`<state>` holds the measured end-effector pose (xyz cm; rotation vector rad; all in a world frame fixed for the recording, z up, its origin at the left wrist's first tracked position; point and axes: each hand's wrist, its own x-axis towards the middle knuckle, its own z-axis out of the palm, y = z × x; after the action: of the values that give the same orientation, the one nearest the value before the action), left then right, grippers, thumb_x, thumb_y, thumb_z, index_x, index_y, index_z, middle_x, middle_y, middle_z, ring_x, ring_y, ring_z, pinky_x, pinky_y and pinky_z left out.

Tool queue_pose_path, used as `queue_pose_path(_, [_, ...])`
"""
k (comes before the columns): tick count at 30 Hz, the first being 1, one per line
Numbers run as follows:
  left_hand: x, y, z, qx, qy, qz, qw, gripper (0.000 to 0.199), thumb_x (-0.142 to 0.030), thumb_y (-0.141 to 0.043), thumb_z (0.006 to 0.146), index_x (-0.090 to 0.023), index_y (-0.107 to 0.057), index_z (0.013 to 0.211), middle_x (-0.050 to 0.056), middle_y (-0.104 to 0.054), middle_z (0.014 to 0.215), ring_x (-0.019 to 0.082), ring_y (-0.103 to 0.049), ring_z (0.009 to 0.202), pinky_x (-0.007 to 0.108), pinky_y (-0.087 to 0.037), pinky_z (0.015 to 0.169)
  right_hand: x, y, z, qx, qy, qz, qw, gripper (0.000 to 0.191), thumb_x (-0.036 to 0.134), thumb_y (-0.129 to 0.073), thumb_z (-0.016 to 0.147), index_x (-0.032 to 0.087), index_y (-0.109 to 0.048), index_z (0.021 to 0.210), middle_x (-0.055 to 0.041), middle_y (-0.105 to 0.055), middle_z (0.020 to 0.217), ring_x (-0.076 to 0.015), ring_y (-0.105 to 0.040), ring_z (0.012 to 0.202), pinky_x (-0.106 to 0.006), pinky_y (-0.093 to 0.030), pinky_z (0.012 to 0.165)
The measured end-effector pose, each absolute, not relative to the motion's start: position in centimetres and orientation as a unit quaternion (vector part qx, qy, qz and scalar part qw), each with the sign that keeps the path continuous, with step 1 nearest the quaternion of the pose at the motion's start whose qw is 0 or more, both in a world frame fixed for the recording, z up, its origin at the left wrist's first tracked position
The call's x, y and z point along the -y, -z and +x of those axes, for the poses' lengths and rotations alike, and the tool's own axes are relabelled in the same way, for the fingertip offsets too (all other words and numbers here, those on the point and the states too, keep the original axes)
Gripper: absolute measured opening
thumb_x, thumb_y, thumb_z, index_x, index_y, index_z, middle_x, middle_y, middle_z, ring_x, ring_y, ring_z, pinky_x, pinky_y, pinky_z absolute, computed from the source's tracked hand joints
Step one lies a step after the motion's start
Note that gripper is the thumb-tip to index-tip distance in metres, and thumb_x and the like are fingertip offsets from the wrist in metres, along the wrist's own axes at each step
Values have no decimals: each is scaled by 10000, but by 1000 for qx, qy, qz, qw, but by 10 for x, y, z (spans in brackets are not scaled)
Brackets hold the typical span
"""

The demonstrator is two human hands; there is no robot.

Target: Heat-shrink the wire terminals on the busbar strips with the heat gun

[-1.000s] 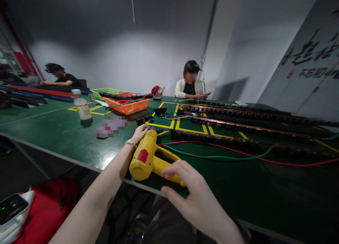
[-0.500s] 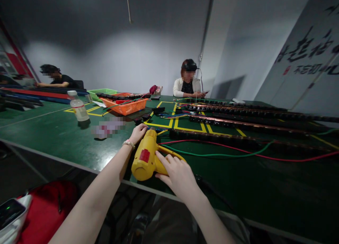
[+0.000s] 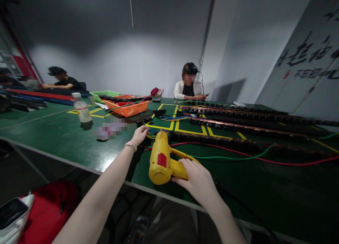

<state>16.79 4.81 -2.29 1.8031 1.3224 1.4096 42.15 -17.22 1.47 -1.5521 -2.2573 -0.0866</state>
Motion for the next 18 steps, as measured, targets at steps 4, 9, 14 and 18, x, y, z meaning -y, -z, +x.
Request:
queue_pose_path(4, [-47, 23, 169, -494, -521, 648, 253, 172, -316, -529, 755, -163, -591, 802, 20, -652, 623, 145, -602, 602, 251, -455, 588, 172, -14, 418, 816, 42, -545, 188, 369, 388, -707, 729, 208, -545, 1007, -47, -644, 968, -238, -593, 909, -349, -433, 760])
queue_pose_path(9, [-47, 25, 169, -488, -528, 648, 251, 129, -276, -507, 765, -166, -569, 787, 28, -649, 642, 151, -609, 628, 257, -463, 604, 171, -12, 404, 820, 46, -542, 179, 388, 398, -684, 755, 190, -535, 1047, -56, -634, 983, -245, -588, 924, -367, -438, 786])
queue_pose_path(14, [-47, 24, 168, -497, -524, 649, 238, 129, -240, -471, 767, -164, -574, 771, 34, -637, 691, 153, -601, 660, 257, -463, 608, 167, -10, 384, 824, 54, -536, 178, 398, 400, -676, 760, 164, -530, 1045, -67, -629, 968, -248, -585, 923, -373, -440, 786])
queue_pose_path(18, [-44, 19, 166, -509, -517, 649, 229, 100, -249, -528, 721, -168, -584, 705, 24, -623, 687, 147, -561, 649, 252, -457, 612, 164, -9, 369, 828, 63, -525, 188, 439, 400, -684, 752, 154, -520, 1076, -75, -627, 978, -240, -583, 925, -368, -441, 783])
